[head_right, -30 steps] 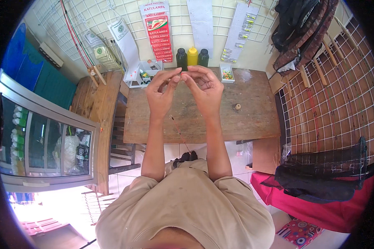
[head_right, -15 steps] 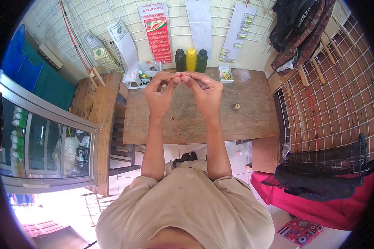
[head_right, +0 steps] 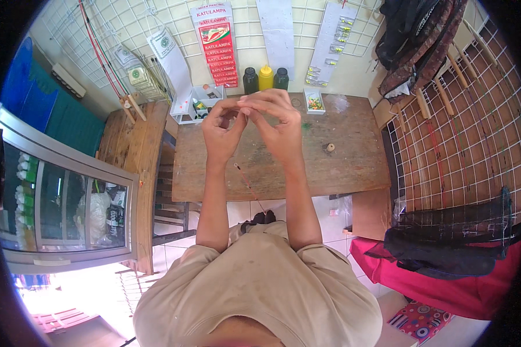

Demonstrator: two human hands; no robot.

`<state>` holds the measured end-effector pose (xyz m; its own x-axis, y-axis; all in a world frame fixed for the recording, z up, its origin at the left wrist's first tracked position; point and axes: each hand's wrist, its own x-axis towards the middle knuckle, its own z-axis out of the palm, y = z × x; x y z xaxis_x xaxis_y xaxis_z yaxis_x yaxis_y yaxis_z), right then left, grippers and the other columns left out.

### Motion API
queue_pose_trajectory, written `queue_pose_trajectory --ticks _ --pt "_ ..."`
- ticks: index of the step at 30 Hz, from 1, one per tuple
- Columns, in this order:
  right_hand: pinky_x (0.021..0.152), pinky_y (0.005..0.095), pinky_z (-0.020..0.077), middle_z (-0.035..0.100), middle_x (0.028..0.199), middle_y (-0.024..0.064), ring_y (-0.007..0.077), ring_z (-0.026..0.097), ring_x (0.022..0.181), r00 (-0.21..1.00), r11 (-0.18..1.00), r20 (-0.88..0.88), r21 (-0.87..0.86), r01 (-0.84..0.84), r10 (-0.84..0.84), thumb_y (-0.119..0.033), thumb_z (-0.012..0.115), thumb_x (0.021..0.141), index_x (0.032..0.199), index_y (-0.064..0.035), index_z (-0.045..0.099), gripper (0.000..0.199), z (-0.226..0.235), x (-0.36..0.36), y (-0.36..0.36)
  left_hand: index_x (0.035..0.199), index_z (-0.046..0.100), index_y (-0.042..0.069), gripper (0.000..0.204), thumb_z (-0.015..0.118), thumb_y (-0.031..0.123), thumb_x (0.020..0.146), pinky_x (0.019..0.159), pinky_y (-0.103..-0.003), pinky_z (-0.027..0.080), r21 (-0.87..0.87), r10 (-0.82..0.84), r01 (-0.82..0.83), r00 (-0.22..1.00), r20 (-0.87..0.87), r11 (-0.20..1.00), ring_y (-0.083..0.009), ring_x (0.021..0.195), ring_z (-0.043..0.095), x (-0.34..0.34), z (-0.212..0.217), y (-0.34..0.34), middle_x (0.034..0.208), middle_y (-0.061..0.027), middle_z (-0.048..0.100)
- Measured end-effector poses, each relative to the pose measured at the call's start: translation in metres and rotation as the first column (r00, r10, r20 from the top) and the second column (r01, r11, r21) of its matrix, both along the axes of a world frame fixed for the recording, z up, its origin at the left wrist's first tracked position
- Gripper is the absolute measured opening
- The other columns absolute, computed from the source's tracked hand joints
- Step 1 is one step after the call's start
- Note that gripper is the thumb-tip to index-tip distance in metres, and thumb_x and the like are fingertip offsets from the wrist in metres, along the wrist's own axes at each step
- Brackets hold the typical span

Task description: The recorder is assembling or repairing a fishing rod by attaching components to the blank at a workbench.

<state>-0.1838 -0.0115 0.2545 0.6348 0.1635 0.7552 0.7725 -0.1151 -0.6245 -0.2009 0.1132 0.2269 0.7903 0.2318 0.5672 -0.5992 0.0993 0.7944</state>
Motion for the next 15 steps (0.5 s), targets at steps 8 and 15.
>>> queue_pose_trajectory --ticks 8,15 --pt "0.07 0.0205 0.0494 0.068 0.089 0.0112 0.011 0.064 0.08 0.872 0.833 -0.36 0.546 -0.091 0.332 0.0 0.065 0.082 0.097 0.0053 0.064 0.015 -0.0042 -0.0044 0.0058 0.093 0.06 -0.004 0.012 0.061 -0.007 0.081 0.074 -0.022 0.047 -0.15 -0.105 0.102 0.994 -0.009 0.983 -0.0105 0.082 0.06 -0.0037 0.0062 -0.0015 0.088 -0.0065 0.062" --pt "0.072 0.0204 0.0498 0.068 0.09 0.0118 0.0122 0.064 0.081 0.867 0.837 -0.385 0.543 -0.065 0.317 0.001 0.067 0.081 0.097 0.0055 0.063 0.017 -0.0053 -0.0044 0.0013 0.095 0.063 -0.006 0.013 0.06 -0.006 0.083 0.078 -0.023 0.049 -0.149 -0.1 0.097 0.995 -0.018 0.984 -0.0138 0.086 0.062 -0.0029 0.0027 -0.0002 0.094 -0.0108 0.064"
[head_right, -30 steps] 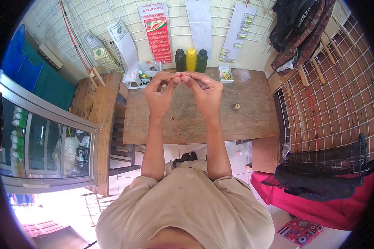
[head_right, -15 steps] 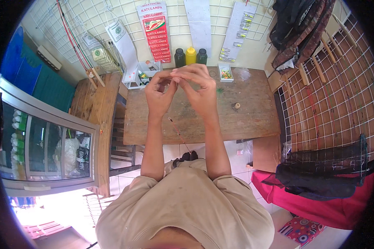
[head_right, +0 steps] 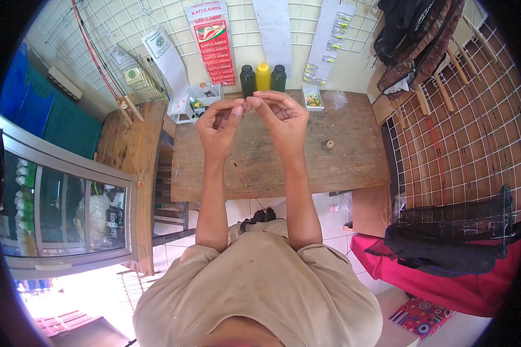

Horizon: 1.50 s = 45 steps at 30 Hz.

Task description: The recorder is assembling or repairing a fishing rod by attaching components to the blank at a workbench.

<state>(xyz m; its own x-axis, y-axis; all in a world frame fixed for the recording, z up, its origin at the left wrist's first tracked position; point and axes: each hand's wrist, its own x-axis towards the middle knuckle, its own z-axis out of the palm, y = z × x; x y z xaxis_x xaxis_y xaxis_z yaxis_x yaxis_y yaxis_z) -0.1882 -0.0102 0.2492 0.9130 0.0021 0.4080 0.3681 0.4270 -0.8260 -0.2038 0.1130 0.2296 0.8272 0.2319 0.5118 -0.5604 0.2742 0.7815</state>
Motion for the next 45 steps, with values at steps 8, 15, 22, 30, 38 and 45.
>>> queue_pose_trajectory --ticks 8,15,22,30,38,45 --pt "0.072 0.0204 0.0497 0.067 0.091 0.0115 0.012 0.064 0.081 1.0 1.0 0.0 0.021 0.018 -0.018 0.0 0.068 0.08 0.097 0.0055 0.063 0.018 -0.003 0.001 0.0 0.1 0.064 -0.006 0.017 0.064 0.001 0.084 0.074 -0.021 0.05 -0.023 -0.008 0.008 1.0 -0.012 1.0 -0.0127 0.083 0.063 0.002 -0.005 -0.001 0.093 -0.0115 0.066" --pt "0.076 0.0232 0.0502 0.067 0.091 0.0123 0.0143 0.064 0.085 0.999 0.999 0.001 -0.011 0.038 -0.038 0.0 0.067 0.081 0.1 0.0058 0.063 0.02 -0.003 0.002 -0.003 0.1 0.064 -0.004 0.018 0.065 0.004 0.084 0.074 -0.021 0.05 -0.003 0.084 -0.085 0.992 -0.096 0.996 -0.0119 0.083 0.063 0.0 0.002 -0.005 0.092 -0.0112 0.067" --pt "0.069 0.0222 0.0507 0.066 0.088 0.0104 0.0121 0.063 0.079 0.993 0.993 -0.027 -0.044 0.11 -0.111 -0.001 0.067 0.081 0.095 0.0061 0.064 0.015 -0.002 0.003 -0.005 0.103 0.061 -0.004 0.021 0.065 0.002 0.084 0.08 -0.023 0.049 -0.054 0.147 -0.149 0.989 -0.033 0.987 -0.0147 0.09 0.063 0.0 0.008 -0.006 0.096 -0.0123 0.066" --pt "0.062 0.0196 0.0496 0.066 0.089 0.0131 0.0099 0.061 0.072 0.993 0.994 0.093 0.088 0.063 -0.071 0.001 0.063 0.084 0.09 0.0012 0.06 0.007 0.003 0.004 -0.002 0.1 0.059 -0.002 0.016 0.063 0.002 0.085 0.074 -0.025 0.052 -0.077 0.072 -0.075 0.997 -0.038 0.994 -0.0158 0.092 0.063 0.003 0.006 -0.007 0.098 -0.0125 0.065" --pt "0.056 0.0151 0.0418 0.064 0.083 0.0043 0.0028 0.054 0.067 0.978 0.95 0.094 -0.239 0.202 -0.184 0.0 0.066 0.083 0.1 0.0042 0.064 0.018 0.008 0.001 -0.004 0.101 0.057 -0.001 0.017 0.062 0.003 0.086 0.072 -0.025 0.053 -0.119 0.064 -0.062 0.998 0.009 0.991 -0.0166 0.092 0.063 0.005 0.005 -0.009 0.103 -0.0144 0.064" --pt "0.057 0.0188 0.0431 0.064 0.08 0.0035 0.0047 0.056 0.066 0.958 0.941 0.16 -0.205 0.27 -0.24 -0.002 0.069 0.079 0.09 0.0013 0.069 0.012 0.003 0.006 -0.003 0.101 0.057 0.0 0.016 0.062 0.002 0.085 0.072 -0.026 0.054 -0.094 0.072 -0.062 0.992 0.1 0.994 -0.0187 0.094 0.063 0.007 0.004 -0.008 0.107 -0.0177 0.062"
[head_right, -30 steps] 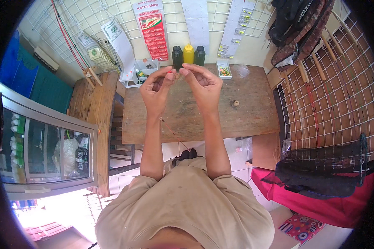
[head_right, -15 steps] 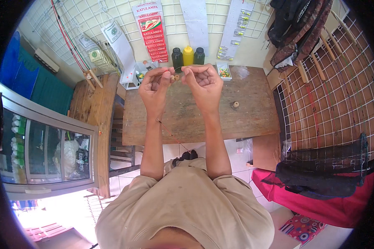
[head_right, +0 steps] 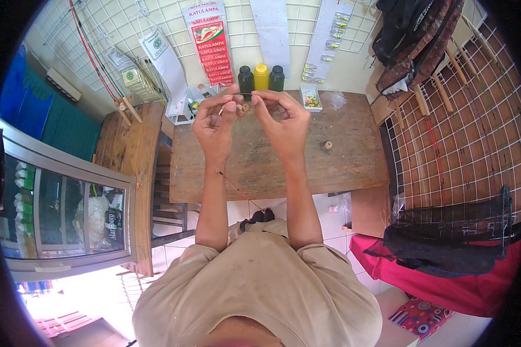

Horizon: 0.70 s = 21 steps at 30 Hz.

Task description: The recorder is assembling or repairing a fishing rod by attaching components to the blank at a workbench.

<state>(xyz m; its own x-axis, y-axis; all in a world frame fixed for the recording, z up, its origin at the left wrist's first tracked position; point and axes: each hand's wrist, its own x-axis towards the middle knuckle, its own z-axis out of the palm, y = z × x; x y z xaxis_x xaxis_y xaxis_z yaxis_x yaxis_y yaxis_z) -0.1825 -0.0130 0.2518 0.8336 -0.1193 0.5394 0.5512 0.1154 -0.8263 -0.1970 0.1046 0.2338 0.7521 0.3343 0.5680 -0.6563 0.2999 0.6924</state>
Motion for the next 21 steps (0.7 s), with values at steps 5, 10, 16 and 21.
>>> queue_pose_trajectory --ticks 5,10,16,21 --pt "0.058 0.02 0.0443 0.066 0.078 0.0042 0.005 0.056 0.066 1.0 0.992 -0.006 -0.129 -0.011 0.011 -0.001 0.069 0.077 0.087 0.0015 0.069 0.011 0.002 -0.002 -0.003 0.099 0.057 -0.002 0.016 0.062 -0.001 0.084 0.073 -0.025 0.054 -0.028 0.016 -0.016 1.0 0.009 0.999 -0.0186 0.092 0.064 0.001 0.001 -0.002 0.104 -0.0178 0.063" --pt "0.063 0.0212 0.048 0.067 0.086 0.0073 0.0076 0.061 0.073 0.995 0.991 -0.007 -0.092 -0.095 0.095 0.001 0.068 0.077 0.096 0.0023 0.066 0.02 0.004 -0.001 0.001 0.098 0.056 -0.004 0.016 0.063 -0.003 0.083 0.074 -0.024 0.053 -0.031 0.073 -0.075 0.995 -0.07 0.997 -0.0182 0.09 0.065 0.0 0.002 -0.002 0.099 -0.0163 0.065" --pt "0.071 0.0251 0.0524 0.067 0.093 0.0096 0.0126 0.065 0.082 0.979 0.979 0.03 -0.054 -0.197 0.199 0.005 0.067 0.077 0.107 0.0022 0.063 0.031 0.012 -0.002 0.007 0.095 0.057 -0.004 0.015 0.064 -0.004 0.082 0.079 -0.025 0.052 -0.067 0.087 -0.089 0.996 -0.034 0.994 -0.0178 0.09 0.064 0.007 -0.003 -0.003 0.095 -0.0136 0.064" --pt "0.069 0.0259 0.0525 0.068 0.092 0.0088 0.014 0.066 0.08 0.984 0.968 0.158 -0.246 -0.043 0.083 0.005 0.068 0.075 0.102 -0.002 0.067 0.029 0.01 0.002 0.004 0.094 0.058 -0.004 0.014 0.064 -0.004 0.082 0.08 -0.025 0.051 -0.04 0.125 -0.129 0.988 -0.086 0.991 -0.0178 0.09 0.064 0.009 -0.005 -0.002 0.096 -0.0144 0.065"
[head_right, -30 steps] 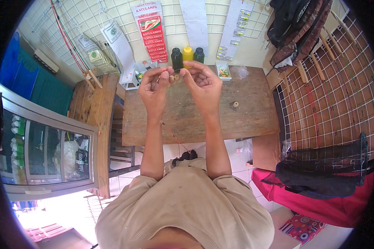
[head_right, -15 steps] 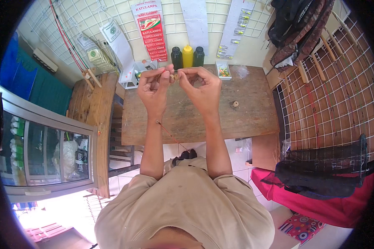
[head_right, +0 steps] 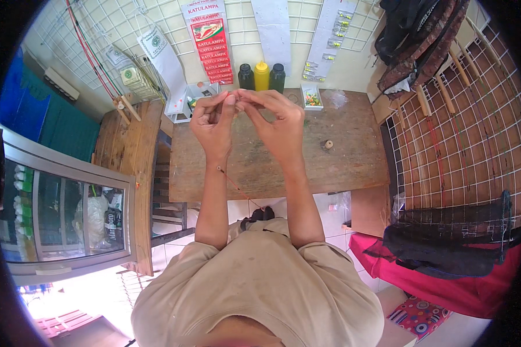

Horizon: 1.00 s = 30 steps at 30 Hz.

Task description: The recorder is assembling or repairing a fishing rod by attaching components to the blank at a workbench.

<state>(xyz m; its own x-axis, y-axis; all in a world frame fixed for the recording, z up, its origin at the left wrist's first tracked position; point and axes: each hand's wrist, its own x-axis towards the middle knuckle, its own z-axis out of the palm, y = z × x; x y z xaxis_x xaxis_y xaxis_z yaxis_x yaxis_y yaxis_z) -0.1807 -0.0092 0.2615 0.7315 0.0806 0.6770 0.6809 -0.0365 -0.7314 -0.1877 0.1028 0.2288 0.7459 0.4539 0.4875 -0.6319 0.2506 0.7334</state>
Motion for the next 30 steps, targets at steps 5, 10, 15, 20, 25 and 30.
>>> queue_pose_trajectory --ticks 5,10,15,20,25,30 --pt "0.062 0.0261 0.0504 0.067 0.082 0.0081 0.0132 0.063 0.069 0.971 0.975 0.107 -0.036 0.219 -0.214 0.003 0.07 0.073 0.092 -0.0014 0.069 0.02 0.0021 -0.0005 0.0013 0.096 0.059 -0.003 0.014 0.064 0.001 0.084 0.075 -0.025 0.052 -0.009 -0.038 0.038 0.999 -0.015 0.999 -0.0165 0.086 0.065 -0.0007 0.008 -0.0009 0.096 -0.0168 0.066" --pt "0.061 0.0246 0.0496 0.066 0.079 0.0075 0.0122 0.062 0.068 0.982 0.981 0.057 0.079 0.176 -0.181 0.004 0.069 0.072 0.085 0.0011 0.068 0.013 0.0006 0.0008 0.0034 0.096 0.061 -0.003 0.015 0.065 0.007 0.085 0.071 -0.026 0.053 0.01 -0.002 0.002 1.0 -0.01 1.0 -0.0168 0.084 0.065 0.0031 0.008 -0.0023 0.096 -0.018 0.067" --pt "0.06 0.0235 0.0483 0.066 0.077 0.0066 0.0105 0.06 0.067 0.985 0.979 0.036 0.12 0.163 -0.168 0.003 0.069 0.073 0.083 0.0019 0.067 0.011 -0.001 0.0005 0.0068 0.095 0.061 -0.003 0.015 0.065 0.006 0.084 0.073 -0.026 0.053 -0.009 0.008 -0.008 1.0 -0.011 1.0 -0.0166 0.082 0.064 0.0046 0.0012 -0.001 0.095 -0.0185 0.067" --pt "0.059 0.0232 0.0465 0.065 0.075 0.0062 0.0099 0.059 0.065 0.989 0.984 0.02 0.11 0.141 -0.145 0.002 0.07 0.072 0.081 0.0012 0.067 0.01 0.0018 -0.0008 0.0097 0.095 0.061 -0.004 0.014 0.065 0.004 0.084 0.077 -0.027 0.053 -0.031 0.021 -0.02 0.999 0.03 0.999 -0.0176 0.084 0.065 0.006 0.0019 -0.0046 0.095 -0.0188 0.067" --pt "0.06 0.0232 0.0467 0.065 0.075 0.0061 0.0103 0.059 0.066 0.992 0.982 0.003 0.144 0.124 -0.126 0.002 0.07 0.072 0.08 0.0015 0.067 0.008 -0.0003 0.0013 0.0091 0.095 0.06 -0.004 0.013 0.064 0.002 0.084 0.08 -0.029 0.053 -0.043 0.012 -0.011 1.0 0.028 0.999 -0.0192 0.086 0.065 0.0066 0.0029 -0.0065 0.094 -0.0192 0.066" --pt "0.063 0.024 0.0478 0.066 0.078 0.0066 0.0113 0.061 0.069 0.993 0.982 -0.009 0.148 0.118 -0.118 0.003 0.069 0.072 0.08 0.0015 0.066 0.008 -0.0009 0.0022 0.0076 0.095 0.06 -0.004 0.012 0.064 0.001 0.084 0.08 -0.029 0.053 -0.04 0.013 -0.011 0.998 0.059 0.999 -0.0201 0.086 0.065 0.0065 0.0035 -0.0091 0.094 -0.0192 0.066"
